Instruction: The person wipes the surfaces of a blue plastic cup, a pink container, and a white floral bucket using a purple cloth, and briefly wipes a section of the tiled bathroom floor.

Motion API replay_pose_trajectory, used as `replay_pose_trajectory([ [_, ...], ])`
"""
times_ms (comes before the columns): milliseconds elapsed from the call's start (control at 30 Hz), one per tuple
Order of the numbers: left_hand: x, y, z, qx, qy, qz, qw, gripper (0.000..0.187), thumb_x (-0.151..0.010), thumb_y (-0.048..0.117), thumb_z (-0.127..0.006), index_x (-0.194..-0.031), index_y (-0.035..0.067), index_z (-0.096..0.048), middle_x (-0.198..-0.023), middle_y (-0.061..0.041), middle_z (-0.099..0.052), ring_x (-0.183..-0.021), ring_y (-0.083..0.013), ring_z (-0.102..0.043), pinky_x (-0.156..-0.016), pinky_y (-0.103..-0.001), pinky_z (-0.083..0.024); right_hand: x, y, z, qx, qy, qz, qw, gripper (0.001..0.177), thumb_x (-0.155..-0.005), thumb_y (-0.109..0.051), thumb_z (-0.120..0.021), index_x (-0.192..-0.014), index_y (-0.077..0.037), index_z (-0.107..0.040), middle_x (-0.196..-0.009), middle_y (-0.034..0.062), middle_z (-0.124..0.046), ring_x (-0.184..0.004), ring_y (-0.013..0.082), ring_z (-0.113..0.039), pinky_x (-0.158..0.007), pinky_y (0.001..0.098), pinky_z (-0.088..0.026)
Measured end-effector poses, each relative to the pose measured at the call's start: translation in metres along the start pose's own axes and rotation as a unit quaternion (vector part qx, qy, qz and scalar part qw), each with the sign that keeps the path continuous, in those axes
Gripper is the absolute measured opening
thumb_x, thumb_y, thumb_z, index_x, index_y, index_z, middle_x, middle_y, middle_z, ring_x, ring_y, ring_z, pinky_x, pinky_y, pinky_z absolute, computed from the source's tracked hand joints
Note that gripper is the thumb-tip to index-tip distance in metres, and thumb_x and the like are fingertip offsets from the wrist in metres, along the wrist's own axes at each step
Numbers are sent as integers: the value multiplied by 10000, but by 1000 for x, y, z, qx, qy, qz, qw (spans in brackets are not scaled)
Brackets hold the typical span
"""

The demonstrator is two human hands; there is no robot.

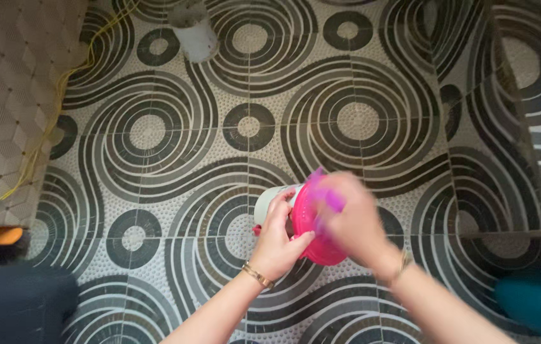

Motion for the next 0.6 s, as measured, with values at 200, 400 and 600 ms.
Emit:
replay_pose_trajectory([
  [200,1,0,2,-7,-22,24,999,410,-781,171,-790,-1044,-9,-532,-1526,-218,-466,-1423,-368,-468,-1157,-412,-400,-9,6,-1,5,16,4,1000,195,-853,-154,-728,-1019,-53,-732,-1075,139,-725,-998,320,-706,-892,397,-542],
  [400,-1,0,0,-1,-37,21,999,546,-743,128,-729,-1237,-5,-537,-1503,-216,-480,-1437,-377,-452,-1182,-420,-369,16,-17,-13,1,-43,71,997,199,-847,-174,-724,-1020,-81,-759,-1163,114,-758,-1074,281,-724,-927,381,-554],
  [600,2,-4,6,35,-63,68,995,437,-744,205,-785,-1074,20,-566,-1560,-172,-444,-1421,-335,-490,-1108,-410,-452,-9,13,5,15,-6,-115,993,249,-894,-208,-675,-1104,-106,-761,-1092,126,-768,-1017,273,-749,-889,386,-583],
])
Point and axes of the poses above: each hand's wrist, its own x-axis away from the middle knuckle, its own z-axis out of the back of the hand, y = z × x, the point moved 3 cm from there along -x, towards the middle knuckle
